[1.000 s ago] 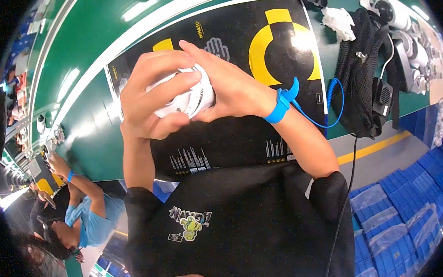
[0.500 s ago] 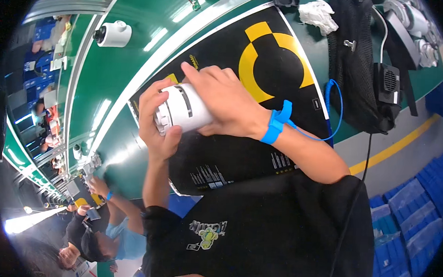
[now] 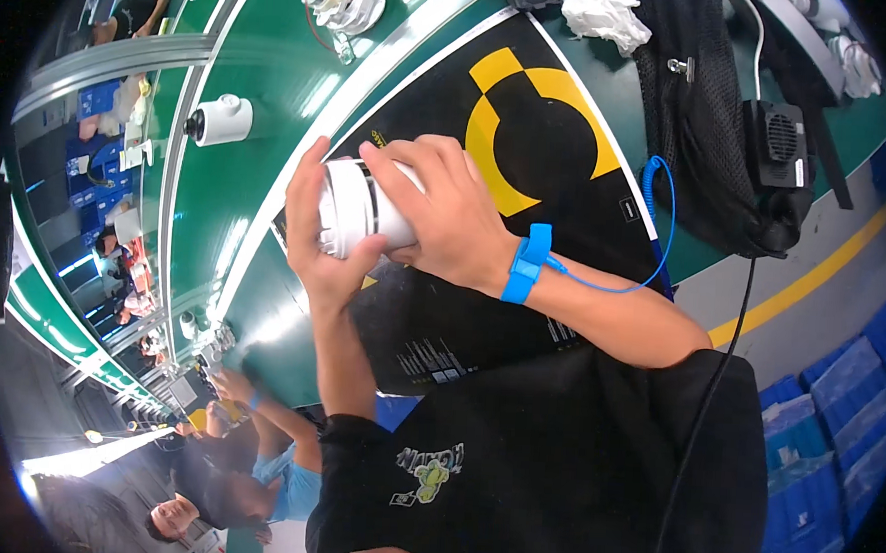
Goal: Assemble electronic components into a plastic housing on a factory production line.
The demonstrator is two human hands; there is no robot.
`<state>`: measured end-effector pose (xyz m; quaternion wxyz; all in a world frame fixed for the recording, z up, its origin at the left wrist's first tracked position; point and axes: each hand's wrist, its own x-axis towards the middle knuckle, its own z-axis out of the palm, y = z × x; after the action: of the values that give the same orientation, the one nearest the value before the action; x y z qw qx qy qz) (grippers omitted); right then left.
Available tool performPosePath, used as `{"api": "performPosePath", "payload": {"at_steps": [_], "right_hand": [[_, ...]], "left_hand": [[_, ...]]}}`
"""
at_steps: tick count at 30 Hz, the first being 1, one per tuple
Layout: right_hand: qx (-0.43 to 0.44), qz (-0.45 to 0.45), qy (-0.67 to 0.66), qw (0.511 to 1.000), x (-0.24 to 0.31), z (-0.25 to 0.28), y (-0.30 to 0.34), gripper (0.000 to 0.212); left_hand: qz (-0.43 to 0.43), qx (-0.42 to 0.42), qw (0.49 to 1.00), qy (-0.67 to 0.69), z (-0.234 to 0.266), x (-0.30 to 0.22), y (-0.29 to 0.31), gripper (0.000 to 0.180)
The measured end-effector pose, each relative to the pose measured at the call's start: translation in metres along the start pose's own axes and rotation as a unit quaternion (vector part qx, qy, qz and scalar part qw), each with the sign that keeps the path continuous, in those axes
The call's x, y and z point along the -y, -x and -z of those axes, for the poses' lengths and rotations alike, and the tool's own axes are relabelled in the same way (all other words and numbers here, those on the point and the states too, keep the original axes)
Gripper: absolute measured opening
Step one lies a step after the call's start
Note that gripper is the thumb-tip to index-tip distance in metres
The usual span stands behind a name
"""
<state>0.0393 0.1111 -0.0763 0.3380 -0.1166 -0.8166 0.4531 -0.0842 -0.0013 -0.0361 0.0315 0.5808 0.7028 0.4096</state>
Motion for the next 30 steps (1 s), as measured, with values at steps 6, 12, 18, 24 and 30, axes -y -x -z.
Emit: {"api": "performPosePath", "payload": {"at_steps": [6,12,18,24,30], "right_hand": [[0.031,-0.023,-0.113,0.993,-0.021,-0.002,0.0,0.088],[-0.012,0.005,-0.086,0.996,-0.023,-0.008,-0.001,0.081],[0.048,0.032,-0.203,0.978,-0.033,-0.013,-0.008,0.081],[0.056,0.048,-0.236,0.969,-0.032,-0.008,-0.009,0.083],[0.062,0.067,-0.211,0.973,-0.038,-0.01,-0.003,0.082]], "left_hand": [[0.037,-0.078,0.992,0.091,-0.015,0.007,0.011,0.087],[0.068,-0.037,0.995,-0.064,-0.017,-0.007,0.011,0.09],[-0.003,-0.092,0.996,0.008,0.001,0.008,0.011,0.064],[-0.023,-0.12,0.988,-0.099,0.011,-0.018,0.004,0.05],[-0.019,-0.096,0.977,-0.192,0.018,-0.031,0.012,0.053]]}}
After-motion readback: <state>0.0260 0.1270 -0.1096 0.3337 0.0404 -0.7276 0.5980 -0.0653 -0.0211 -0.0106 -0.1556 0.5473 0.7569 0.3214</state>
